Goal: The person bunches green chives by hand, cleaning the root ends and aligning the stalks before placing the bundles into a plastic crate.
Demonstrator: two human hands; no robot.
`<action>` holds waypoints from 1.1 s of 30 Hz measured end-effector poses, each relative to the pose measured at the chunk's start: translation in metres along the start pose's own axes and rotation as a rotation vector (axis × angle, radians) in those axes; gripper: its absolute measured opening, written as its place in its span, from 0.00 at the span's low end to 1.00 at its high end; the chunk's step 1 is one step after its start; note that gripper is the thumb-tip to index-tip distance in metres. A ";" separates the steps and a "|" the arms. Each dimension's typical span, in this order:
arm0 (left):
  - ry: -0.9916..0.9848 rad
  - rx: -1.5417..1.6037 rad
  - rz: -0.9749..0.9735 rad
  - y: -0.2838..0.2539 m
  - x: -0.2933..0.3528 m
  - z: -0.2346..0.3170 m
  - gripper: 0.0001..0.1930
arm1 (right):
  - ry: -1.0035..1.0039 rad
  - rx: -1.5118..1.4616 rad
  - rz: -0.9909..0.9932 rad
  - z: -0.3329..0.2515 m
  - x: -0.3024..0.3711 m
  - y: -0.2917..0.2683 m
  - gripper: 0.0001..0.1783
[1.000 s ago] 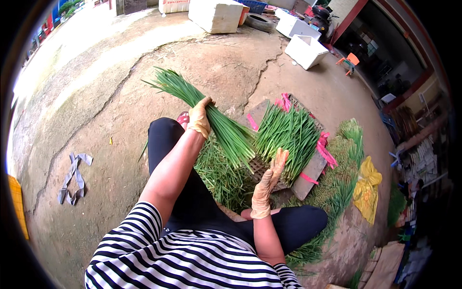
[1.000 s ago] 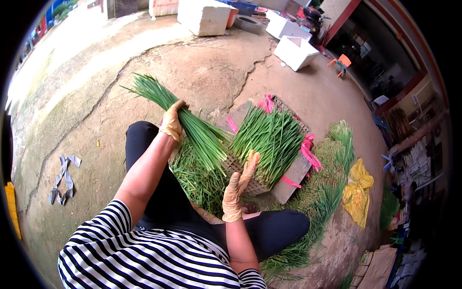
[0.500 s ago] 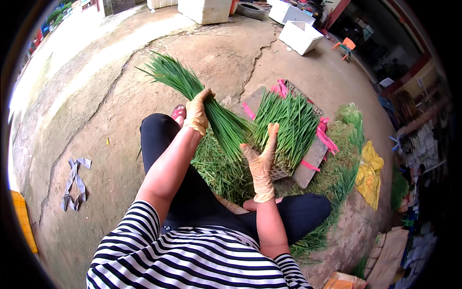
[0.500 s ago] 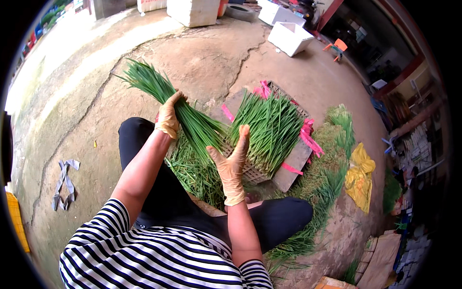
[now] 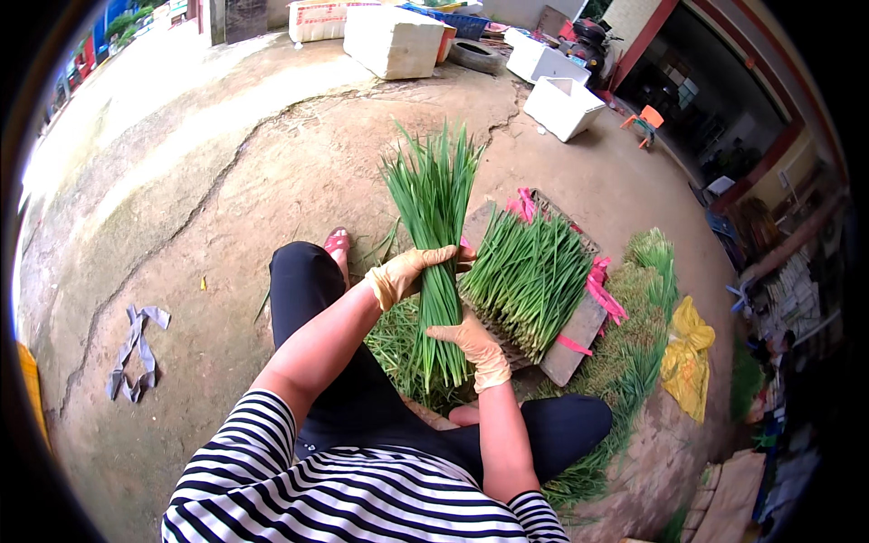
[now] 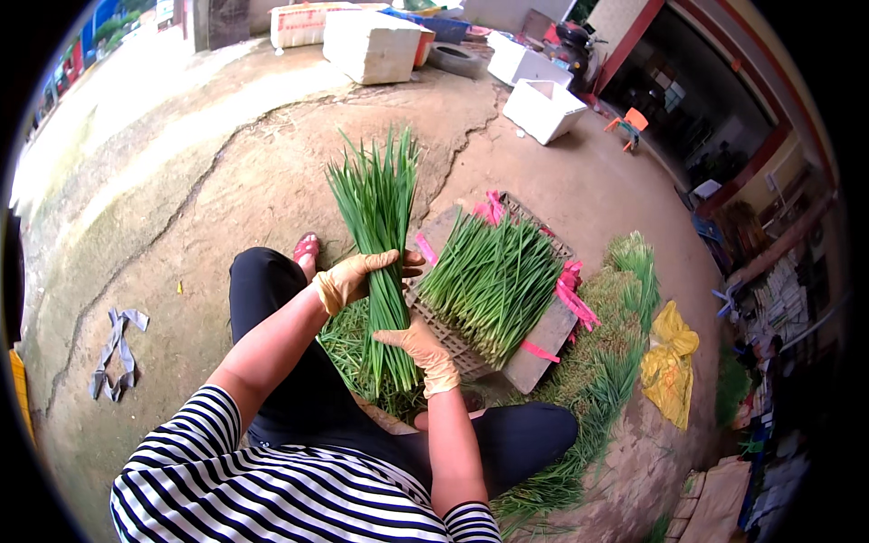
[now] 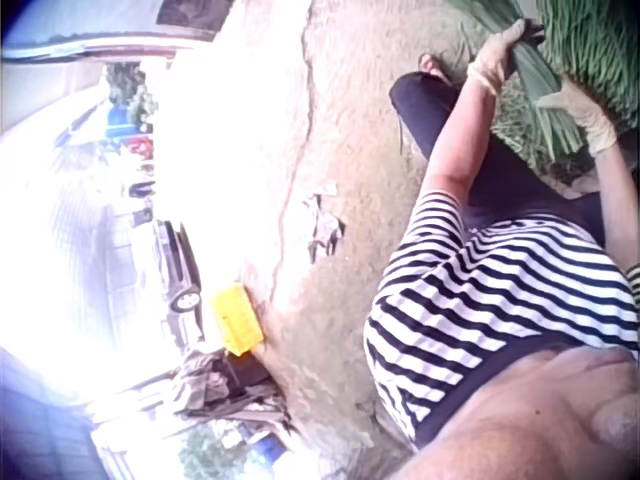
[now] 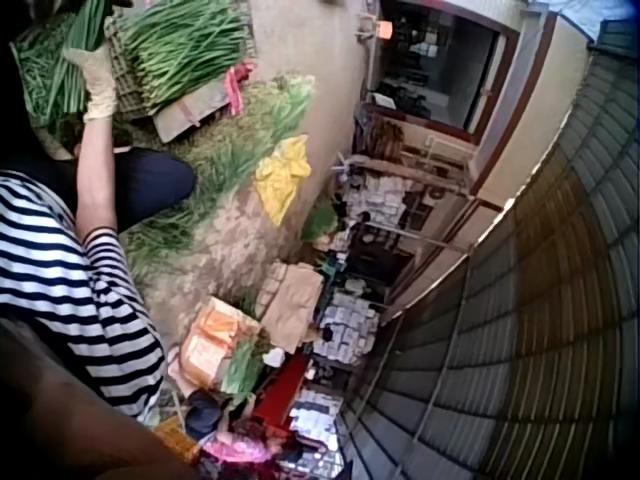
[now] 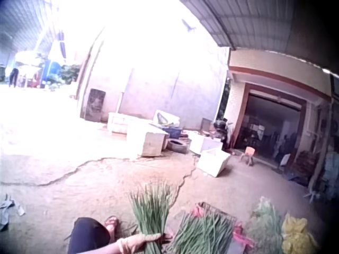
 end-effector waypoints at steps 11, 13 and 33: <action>-0.102 0.066 -0.044 0.017 -0.003 -0.025 0.26 | -0.053 -0.286 -0.043 0.019 0.014 0.004 0.32; -0.139 0.019 -0.184 0.038 0.002 -0.024 0.32 | -0.055 -0.433 -0.124 0.007 0.024 0.005 0.32; -0.221 0.140 -0.139 0.051 -0.020 -0.043 0.28 | 0.052 -0.430 -0.170 0.009 0.036 -0.016 0.36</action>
Point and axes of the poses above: each hand's wrist, its own x-axis away from the middle knuckle, its own y-axis out of the palm, z = x × y, the point moved 6 cm from there along -x, towards the middle knuckle, and after that the axes turned 15 degrees about x, right-handed, at the moved point
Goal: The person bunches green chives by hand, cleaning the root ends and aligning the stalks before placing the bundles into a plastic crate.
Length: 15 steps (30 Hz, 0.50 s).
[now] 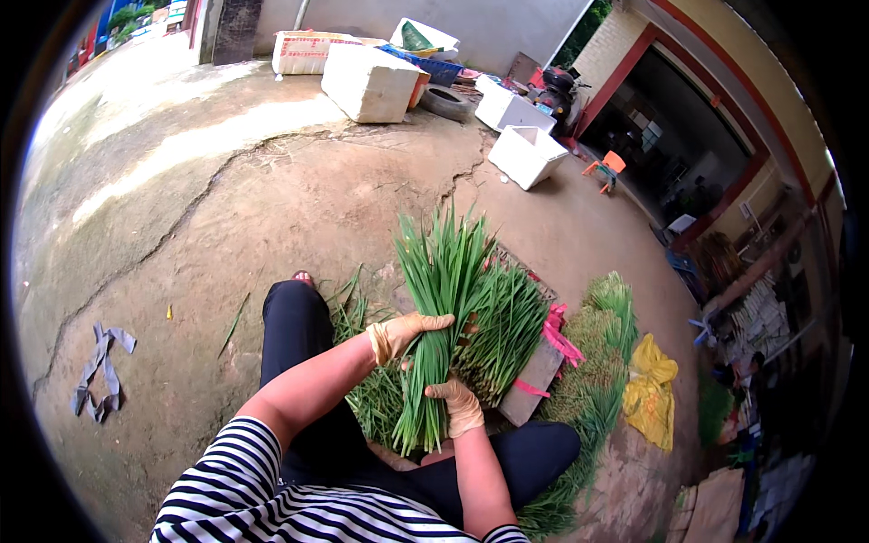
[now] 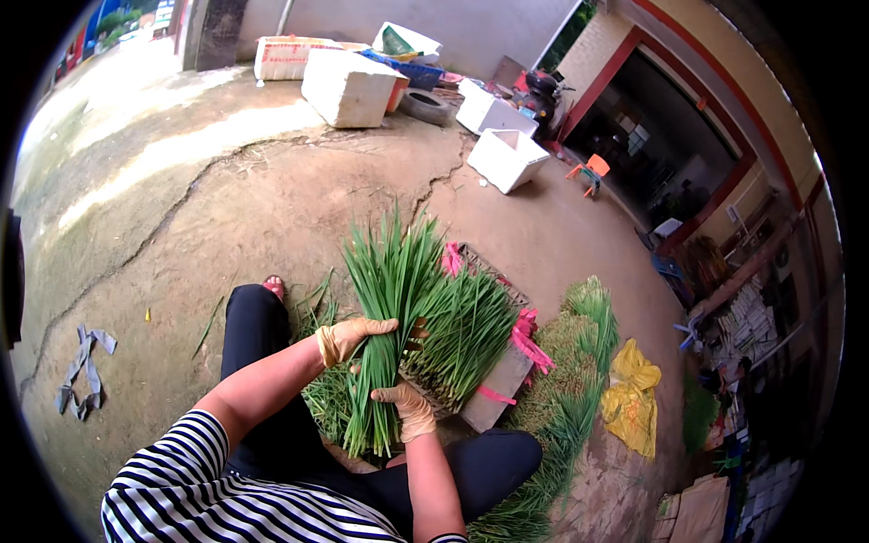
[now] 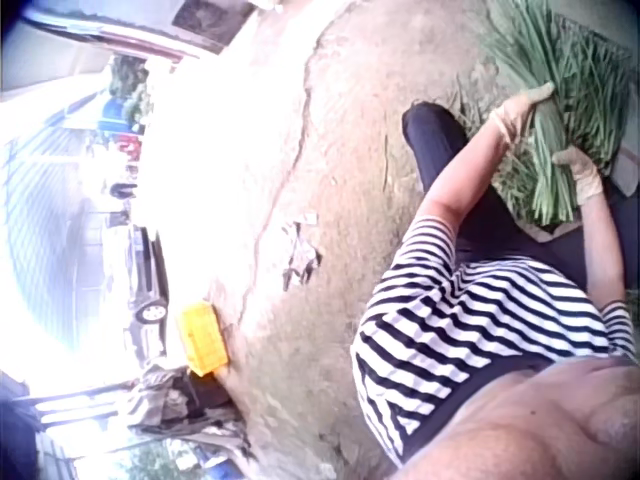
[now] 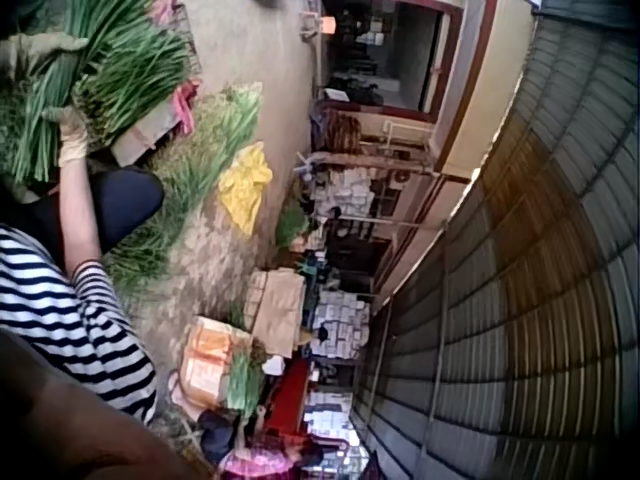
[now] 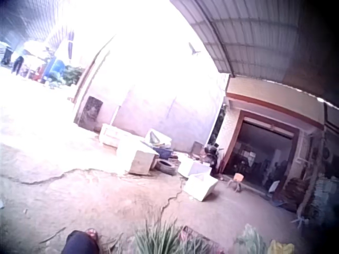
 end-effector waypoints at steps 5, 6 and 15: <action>0.008 0.048 -0.013 -0.012 -0.013 -0.008 0.21 | -0.291 0.319 0.238 0.020 -0.007 -0.047 0.33; 0.096 -0.063 0.057 -0.018 -0.011 0.000 0.19 | -0.257 0.330 0.257 0.011 -0.013 -0.043 0.31; 0.207 -0.437 0.194 -0.006 -0.010 0.005 0.15 | -0.460 0.292 0.847 -0.099 0.007 -0.065 0.20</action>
Point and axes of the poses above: each hand's wrist, its own x-axis away from the middle knuckle, its own y-axis out of the palm, z = x × y, the point moved 6 cm from there along -x, towards the middle knuckle, and after that the axes turned 15 degrees about x, right-handed, at the moved point
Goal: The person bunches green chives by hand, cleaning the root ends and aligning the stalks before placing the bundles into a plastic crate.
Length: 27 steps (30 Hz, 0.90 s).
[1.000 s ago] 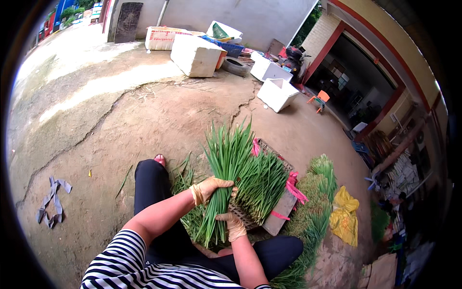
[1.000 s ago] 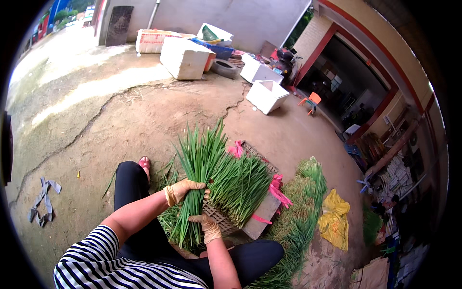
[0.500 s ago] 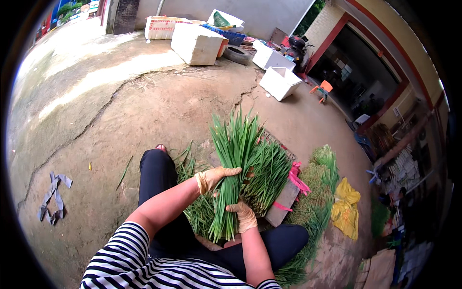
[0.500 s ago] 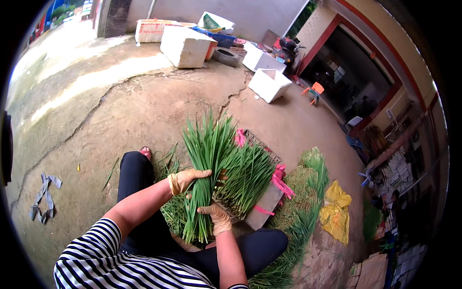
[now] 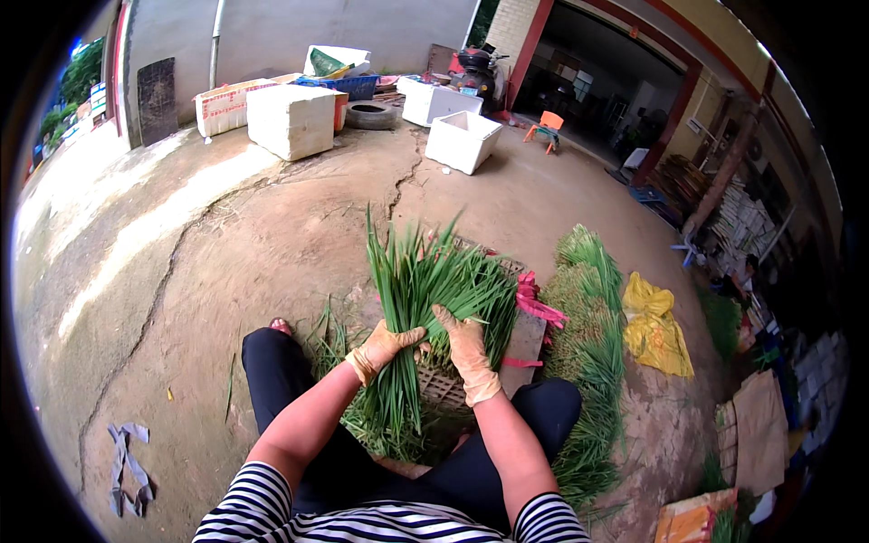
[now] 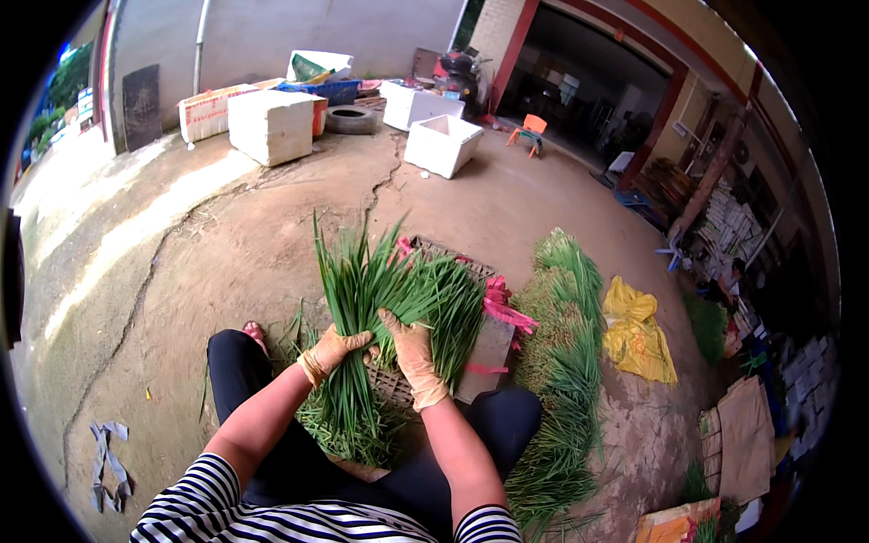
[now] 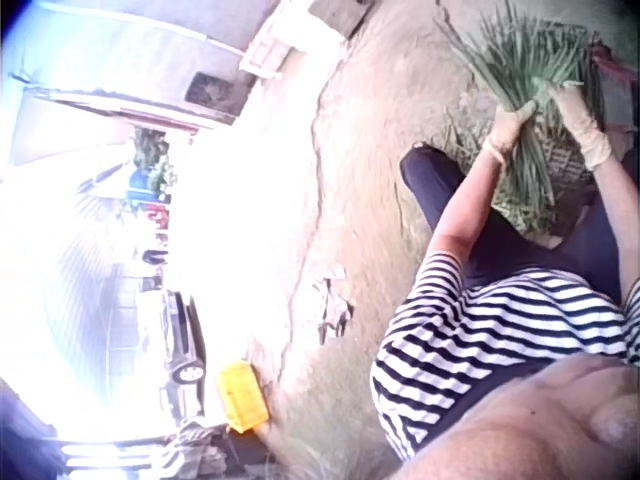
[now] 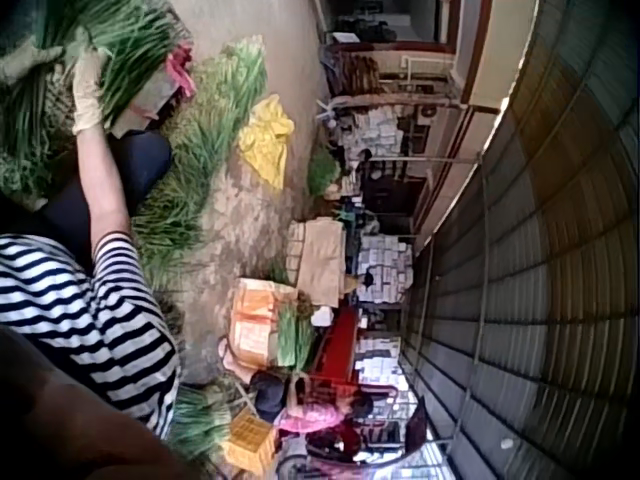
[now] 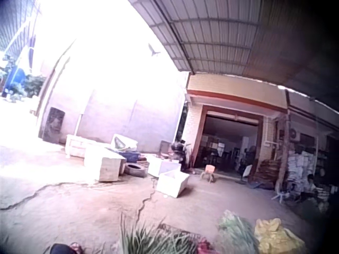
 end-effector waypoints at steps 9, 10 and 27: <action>-0.044 0.027 0.159 -0.026 -0.001 0.009 0.07 | -0.184 0.096 0.224 -0.063 -0.007 -0.105 0.13; -0.037 0.039 0.166 -0.027 0.000 0.010 0.07 | -0.265 0.110 0.246 -0.063 -0.006 -0.114 0.13; -0.033 -0.027 0.110 -0.030 0.014 0.004 0.10 | -0.231 0.504 0.132 -0.012 -0.014 -0.055 0.15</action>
Point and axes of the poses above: each hand's wrist, its own x-axis away from the middle knuckle, its own y-axis out of the palm, z = x × y, the point moved 6 cm from there along -x, towards the middle knuckle, and after that the axes turned 15 degrees about x, right-handed, at the moved point
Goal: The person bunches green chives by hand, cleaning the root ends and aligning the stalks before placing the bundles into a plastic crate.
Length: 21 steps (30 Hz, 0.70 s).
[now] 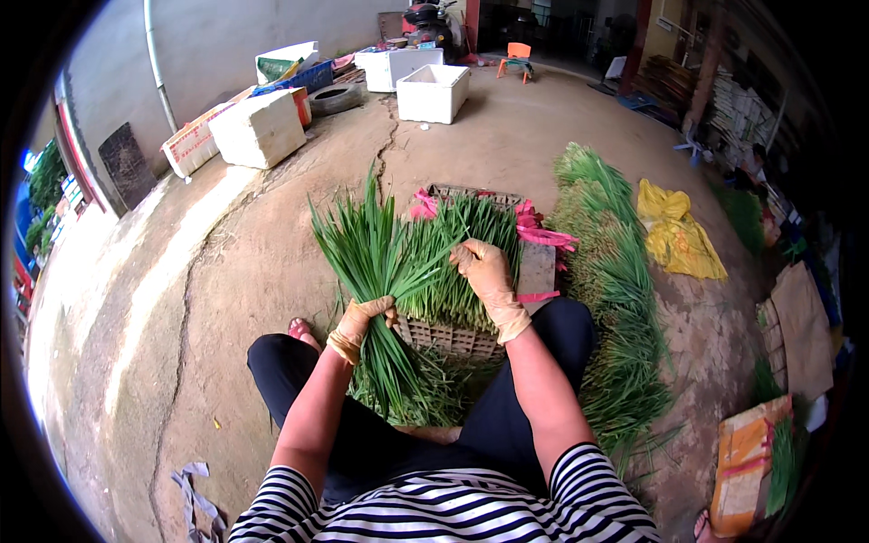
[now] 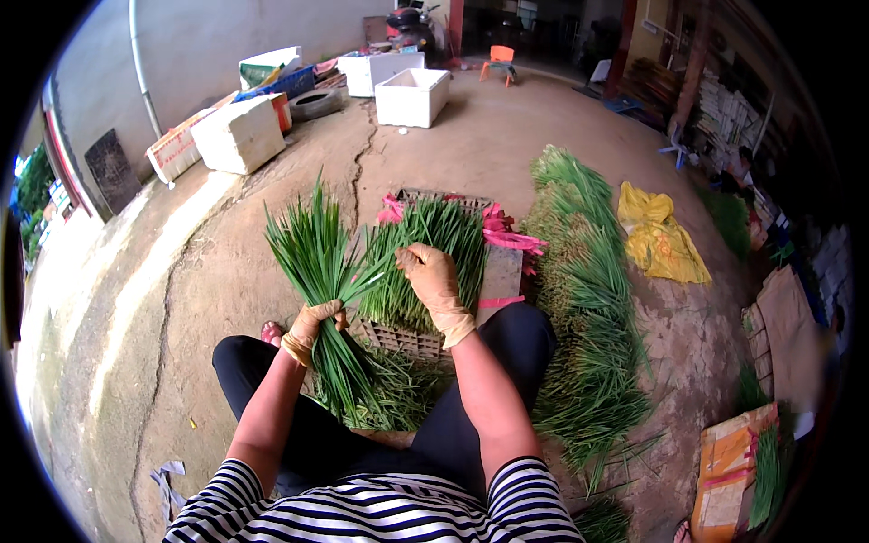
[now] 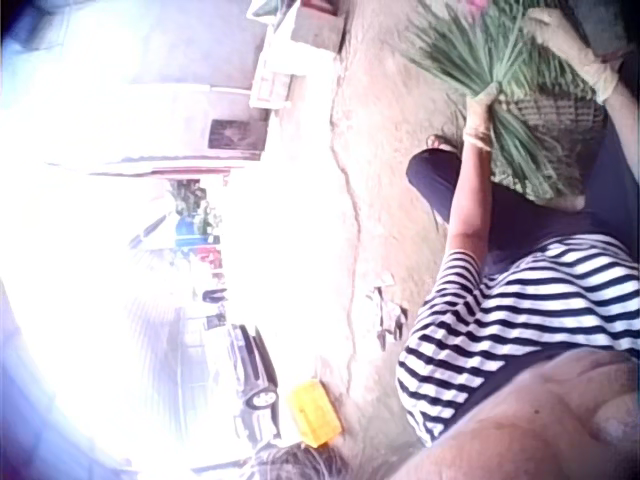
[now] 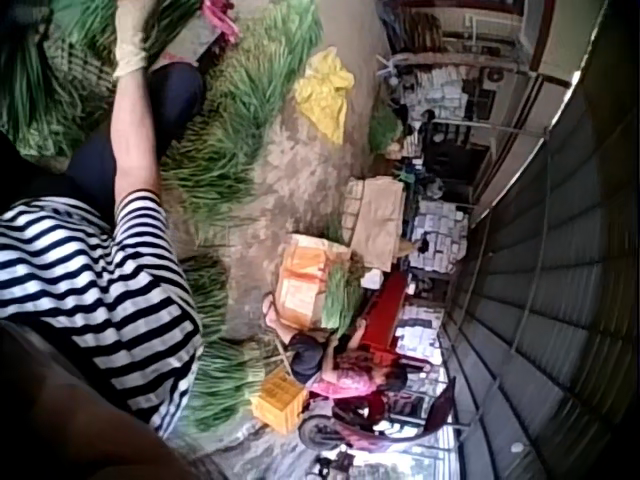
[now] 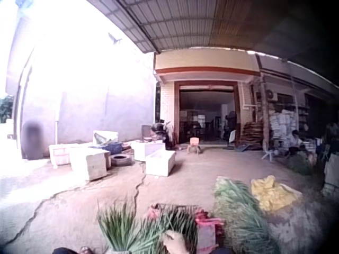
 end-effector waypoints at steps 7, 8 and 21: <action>-0.047 0.022 0.025 0.001 0.003 0.003 0.07 | 0.150 -0.242 -0.157 0.026 0.001 -0.044 0.12; -0.022 -0.013 -0.010 -0.001 0.000 0.001 0.07 | 0.098 -0.377 -0.124 0.023 0.001 -0.039 0.15; 0.067 -0.212 -0.021 -0.006 -0.011 -0.017 0.14 | 0.486 -0.921 -0.022 0.024 0.023 0.010 0.14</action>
Point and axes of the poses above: each hand's wrist, its own x-axis away from the middle knuckle, its own y-axis out of the palm, z = x × y, the point moved 6 cm from there along -x, towards the middle knuckle, and after that the axes turned 15 degrees about x, right-handed, at the moved point
